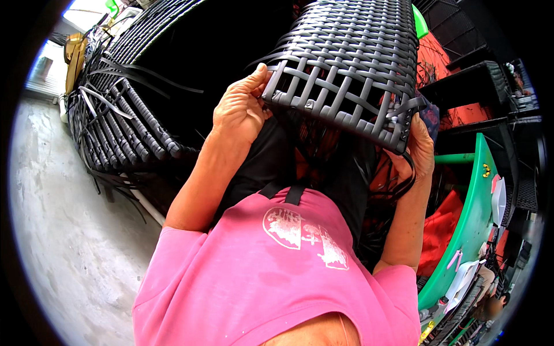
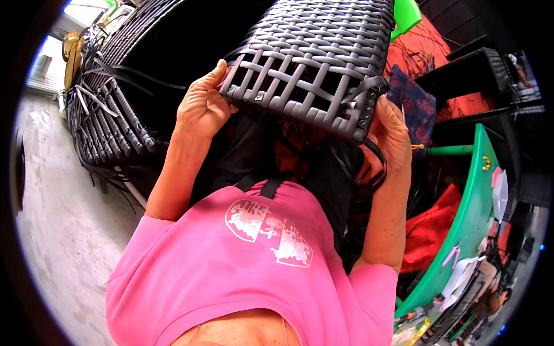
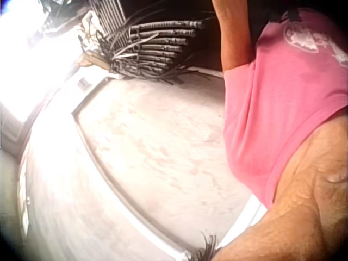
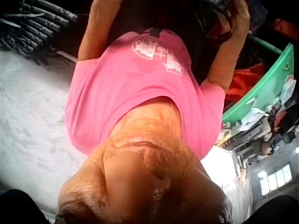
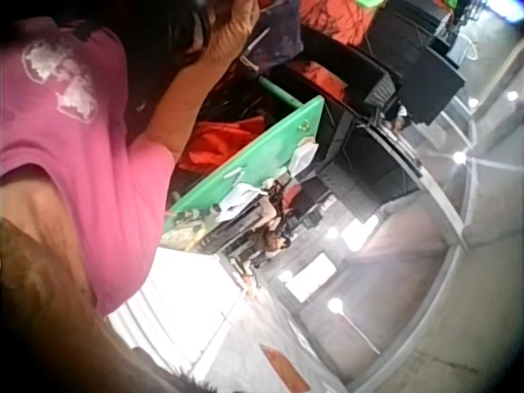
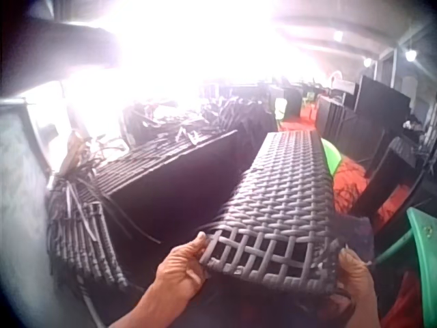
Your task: The person weaves strips of synthetic rattan into a black furniture frame by hand, pulling the strips through the existing weave and securing them.
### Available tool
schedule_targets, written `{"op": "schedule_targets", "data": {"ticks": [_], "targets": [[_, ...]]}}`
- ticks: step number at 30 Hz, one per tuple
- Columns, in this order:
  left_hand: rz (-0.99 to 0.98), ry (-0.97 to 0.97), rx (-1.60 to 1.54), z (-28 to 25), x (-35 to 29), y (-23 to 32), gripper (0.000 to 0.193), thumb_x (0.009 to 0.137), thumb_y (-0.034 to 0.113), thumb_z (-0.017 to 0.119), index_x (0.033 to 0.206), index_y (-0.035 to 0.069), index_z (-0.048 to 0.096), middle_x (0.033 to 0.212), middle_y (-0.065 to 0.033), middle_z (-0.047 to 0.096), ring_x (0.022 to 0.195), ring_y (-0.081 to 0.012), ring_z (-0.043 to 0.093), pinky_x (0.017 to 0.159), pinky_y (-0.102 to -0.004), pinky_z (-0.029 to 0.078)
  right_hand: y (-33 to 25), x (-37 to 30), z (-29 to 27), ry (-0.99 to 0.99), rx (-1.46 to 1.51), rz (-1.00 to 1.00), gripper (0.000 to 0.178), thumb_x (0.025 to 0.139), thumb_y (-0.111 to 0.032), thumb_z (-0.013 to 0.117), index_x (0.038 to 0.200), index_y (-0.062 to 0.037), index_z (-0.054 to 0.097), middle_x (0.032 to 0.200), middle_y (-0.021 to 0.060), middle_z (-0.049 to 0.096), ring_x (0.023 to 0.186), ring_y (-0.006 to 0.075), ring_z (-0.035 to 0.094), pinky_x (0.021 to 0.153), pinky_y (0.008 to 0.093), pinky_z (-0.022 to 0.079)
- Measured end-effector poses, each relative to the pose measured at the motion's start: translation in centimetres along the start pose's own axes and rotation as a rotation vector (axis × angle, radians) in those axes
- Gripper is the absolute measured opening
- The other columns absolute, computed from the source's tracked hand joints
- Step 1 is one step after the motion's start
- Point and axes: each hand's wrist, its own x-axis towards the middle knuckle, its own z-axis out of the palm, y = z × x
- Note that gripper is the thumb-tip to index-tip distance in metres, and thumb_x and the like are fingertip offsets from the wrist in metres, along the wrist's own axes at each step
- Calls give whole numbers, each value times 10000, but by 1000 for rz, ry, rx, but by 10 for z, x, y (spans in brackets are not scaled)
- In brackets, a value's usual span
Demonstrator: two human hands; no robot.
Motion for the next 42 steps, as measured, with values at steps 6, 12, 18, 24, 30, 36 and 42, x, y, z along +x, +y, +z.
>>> {"op": "schedule_targets", "data": {"ticks": [6, 12, 18, 24, 30, 36, 42], "targets": [[54, 29, -85, 5, 13, -2, 140, 843, 141, 657, 845, 5, 626, 829, -96, 654, 781, -211, 623, 844, -365, 472, -5, -4, -6, -32, 21, -19, 318, 923, -187, 536, 1183, -4, 536, 1109, 193, 605, 972, 326, 629, 811, 503, 539], [935, 34, 238, 37, 0, 28, 47, 793, -5, 675, 766, -11, 637, 669, -54, 599, 569, -110, 538, 566, -227, 451, -5, -5, 5, -60, -31, -59, 303, 944, -194, 499, 1128, 39, 558, 990, 157, 657, 835, 239, 672, 752, 384, 573], [1033, 183, 317, 54, 56, 47, 97, 747, -30, 718, 808, -29, 642, 693, -89, 625, 573, -146, 571, 540, -237, 467, -4, -1, 4, -103, -138, -62, 302, 942, -208, 509, 1115, 31, 574, 893, 110, 668, 667, 133, 654, 457, 182, 487], [815, 281, 435, 40, 79, 28, 84, 747, -40, 703, 759, -28, 620, 636, -51, 602, 524, -100, 538, 477, -196, 416, -4, 1, 2, -159, -108, -42, 297, 938, -211, 520, 1068, 48, 588, 879, 116, 669, 699, 152, 665, 539, 227, 547], [1412, 410, 1051, 59, 19, 13, 386, 771, 88, 733, 1093, 7, 535, 955, -59, 549, 884, -170, 524, 737, -286, 431, 2, -2, 10, -29, -158, -104, 262, 923, -252, 558, 945, -3, 635, 774, 50, 654, 567, 52, 552, 437, 163, 367], [1586, -366, 1524, 117, -60, -15, 174, 674, 111, 752, 841, 88, 712, 1064, -57, 612, 1031, -239, 496, 920, -345, 324, 6, 3, 11, -124, -17, -63, 273, 900, -251, 594, 908, 20, 625, 761, 74, 647, 552, 49, 544, 439, 160, 387], [1547, -589, 1714, 138, -60, -25, 148, 704, 163, 742, 837, 100, 723, 1151, -71, 615, 1201, -283, 419, 1012, -374, 253, 11, 4, 7, -136, 36, -85, 273, 900, -265, 596, 849, 2, 617, 739, 68, 631, 523, 49, 508, 436, 163, 393]]}}
